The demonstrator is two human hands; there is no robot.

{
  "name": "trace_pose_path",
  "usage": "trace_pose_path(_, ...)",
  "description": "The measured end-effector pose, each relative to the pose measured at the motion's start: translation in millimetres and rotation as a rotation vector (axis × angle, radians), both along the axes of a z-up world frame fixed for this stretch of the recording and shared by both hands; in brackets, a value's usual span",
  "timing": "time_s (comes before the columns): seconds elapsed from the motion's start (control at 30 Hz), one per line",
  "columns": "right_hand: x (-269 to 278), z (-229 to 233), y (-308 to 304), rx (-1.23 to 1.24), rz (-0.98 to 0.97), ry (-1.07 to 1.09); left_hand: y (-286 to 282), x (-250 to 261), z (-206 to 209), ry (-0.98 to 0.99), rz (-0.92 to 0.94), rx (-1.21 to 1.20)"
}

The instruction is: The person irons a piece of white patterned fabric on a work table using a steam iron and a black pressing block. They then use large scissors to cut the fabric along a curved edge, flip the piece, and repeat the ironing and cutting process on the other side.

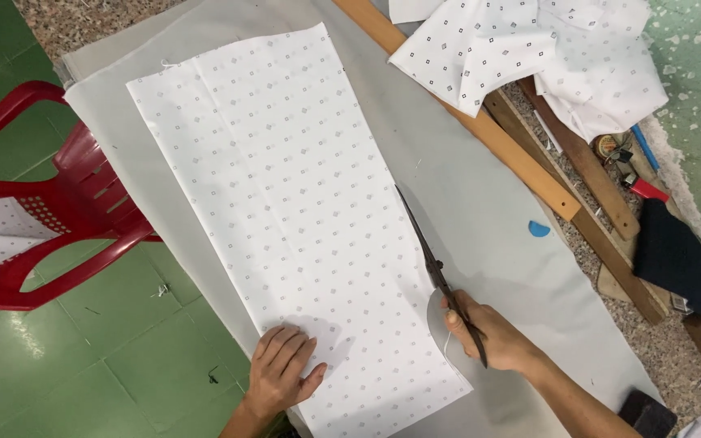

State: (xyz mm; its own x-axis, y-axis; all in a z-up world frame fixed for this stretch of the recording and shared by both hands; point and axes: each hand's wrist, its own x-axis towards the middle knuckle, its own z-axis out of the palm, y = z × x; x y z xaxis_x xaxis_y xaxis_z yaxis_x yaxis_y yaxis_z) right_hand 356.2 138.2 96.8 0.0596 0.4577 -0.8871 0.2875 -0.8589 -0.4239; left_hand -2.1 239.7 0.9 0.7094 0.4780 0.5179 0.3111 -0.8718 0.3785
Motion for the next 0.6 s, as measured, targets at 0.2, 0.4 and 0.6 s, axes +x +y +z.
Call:
trace_pose_path(0.2, -7.4, -1.8, 6.2, 0.068, 0.046, -0.047, 0.6, -1.4, 0.3, 0.014, -0.004, 0.0)
trace_pose_path(0.4, -5.4, -3.0, 3.1, 0.066, -0.184, 0.096, 1.9, -0.7, 1.5, -0.004, 0.001, -0.001)
trace_pose_path(0.6, 4.7, -1.1, 7.2, 0.022, -0.05, 0.097, 0.4, -1.9, -1.7, -0.008, 0.0, -0.011)
